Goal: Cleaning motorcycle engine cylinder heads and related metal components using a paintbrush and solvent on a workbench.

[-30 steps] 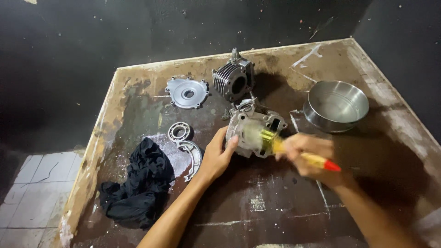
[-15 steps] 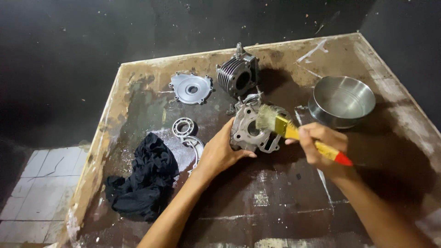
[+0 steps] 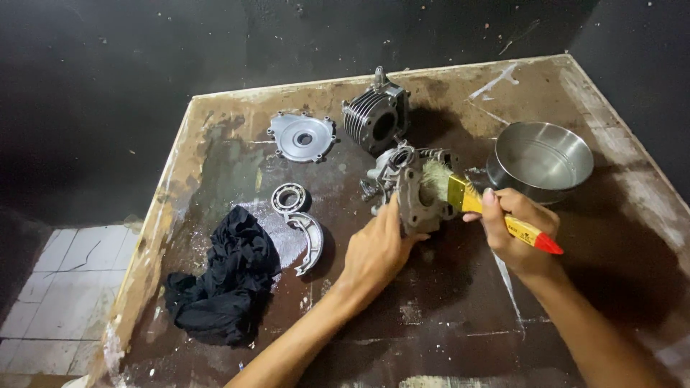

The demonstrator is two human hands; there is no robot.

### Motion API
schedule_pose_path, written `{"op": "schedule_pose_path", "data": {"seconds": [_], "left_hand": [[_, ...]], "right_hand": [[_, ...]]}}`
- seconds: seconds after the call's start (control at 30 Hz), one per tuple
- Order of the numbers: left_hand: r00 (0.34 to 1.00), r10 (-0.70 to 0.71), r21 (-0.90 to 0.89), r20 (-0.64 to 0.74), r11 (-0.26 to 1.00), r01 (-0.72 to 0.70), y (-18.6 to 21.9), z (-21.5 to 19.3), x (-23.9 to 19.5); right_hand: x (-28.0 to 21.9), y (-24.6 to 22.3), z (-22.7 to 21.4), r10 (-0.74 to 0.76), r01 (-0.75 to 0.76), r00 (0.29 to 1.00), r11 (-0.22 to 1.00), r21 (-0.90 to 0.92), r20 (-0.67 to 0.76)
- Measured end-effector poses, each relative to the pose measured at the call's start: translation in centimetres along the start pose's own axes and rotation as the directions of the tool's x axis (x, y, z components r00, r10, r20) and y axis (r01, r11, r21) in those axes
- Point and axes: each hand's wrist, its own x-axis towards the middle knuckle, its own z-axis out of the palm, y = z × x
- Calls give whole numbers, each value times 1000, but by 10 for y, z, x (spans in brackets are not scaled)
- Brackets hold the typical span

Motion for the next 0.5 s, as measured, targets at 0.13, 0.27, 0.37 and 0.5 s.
{"op": "schedule_pose_path", "data": {"seconds": [0.13, 0.27, 0.37, 0.5], "left_hand": [[977, 158, 3, -144, 987, -159, 9, -10, -6], [959, 244, 61, -144, 970, -237, -7, -25, 2], [959, 139, -22, -247, 989, -149, -32, -33, 13], [983, -36, -374, -178, 927, -33, -60, -43, 53]], "right_hand": [[-4, 5, 4, -10, 9, 1000, 999, -32, -25], [-1, 3, 3, -61, 59, 998, 993, -105, -19], [-4, 8, 1, -28, 26, 999, 997, -74, -33], [-8, 17, 2, 79, -82, 994, 996, -33, -72]]}}
